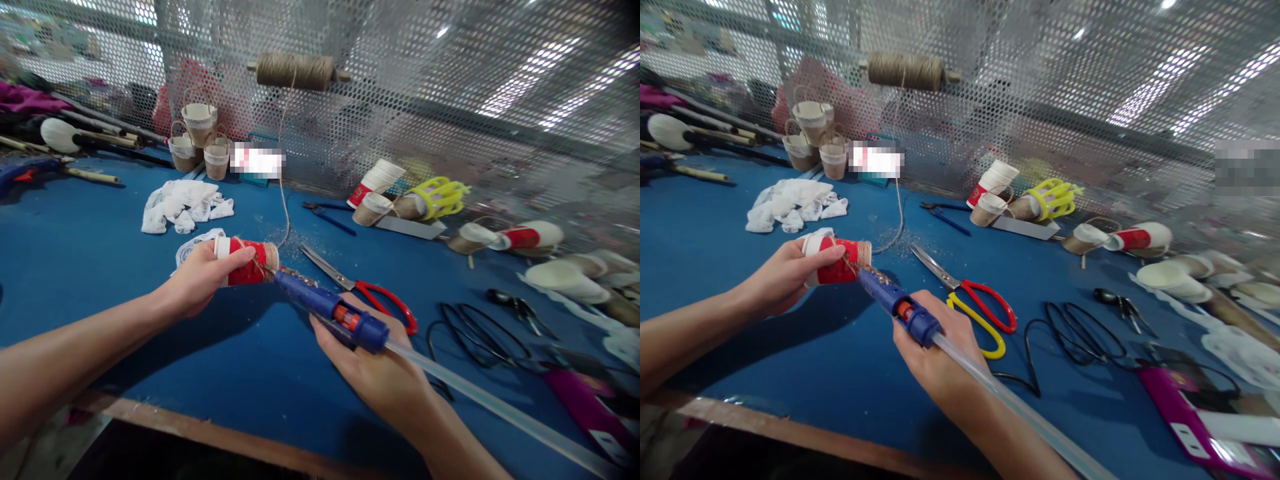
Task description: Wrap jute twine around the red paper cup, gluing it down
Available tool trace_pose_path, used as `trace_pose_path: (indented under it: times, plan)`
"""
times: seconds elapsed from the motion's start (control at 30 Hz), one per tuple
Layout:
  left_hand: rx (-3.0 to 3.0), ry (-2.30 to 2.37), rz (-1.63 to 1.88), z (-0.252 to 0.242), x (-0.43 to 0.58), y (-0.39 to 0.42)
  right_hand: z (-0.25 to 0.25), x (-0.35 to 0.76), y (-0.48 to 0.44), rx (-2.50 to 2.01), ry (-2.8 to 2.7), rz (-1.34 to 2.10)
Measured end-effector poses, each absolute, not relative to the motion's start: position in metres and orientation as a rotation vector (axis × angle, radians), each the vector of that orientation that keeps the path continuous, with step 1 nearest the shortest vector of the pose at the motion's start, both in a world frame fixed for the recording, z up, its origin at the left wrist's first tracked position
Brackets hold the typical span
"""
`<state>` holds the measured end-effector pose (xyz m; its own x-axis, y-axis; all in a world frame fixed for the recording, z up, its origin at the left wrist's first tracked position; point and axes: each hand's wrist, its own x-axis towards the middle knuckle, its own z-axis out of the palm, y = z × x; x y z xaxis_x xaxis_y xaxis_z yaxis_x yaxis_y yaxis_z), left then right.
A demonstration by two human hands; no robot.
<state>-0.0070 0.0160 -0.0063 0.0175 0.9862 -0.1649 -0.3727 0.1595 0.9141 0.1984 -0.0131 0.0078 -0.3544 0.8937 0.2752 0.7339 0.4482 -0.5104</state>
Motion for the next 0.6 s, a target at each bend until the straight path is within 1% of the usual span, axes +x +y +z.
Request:
trace_pose_path:
  times: [0.37, 0.6]
  plan:
    - [0.764, 1.041, 1.237, -0.0052, -0.0076, 0.0161, 0.0056, 0.1993, -0.0144, -1.363, -2.194, 0.410]
    - [1.000, 1.076, 1.223, -0.0112, -0.0077, 0.0147, 0.0110, 0.1999, -0.0137, -1.324, -2.163, 0.384]
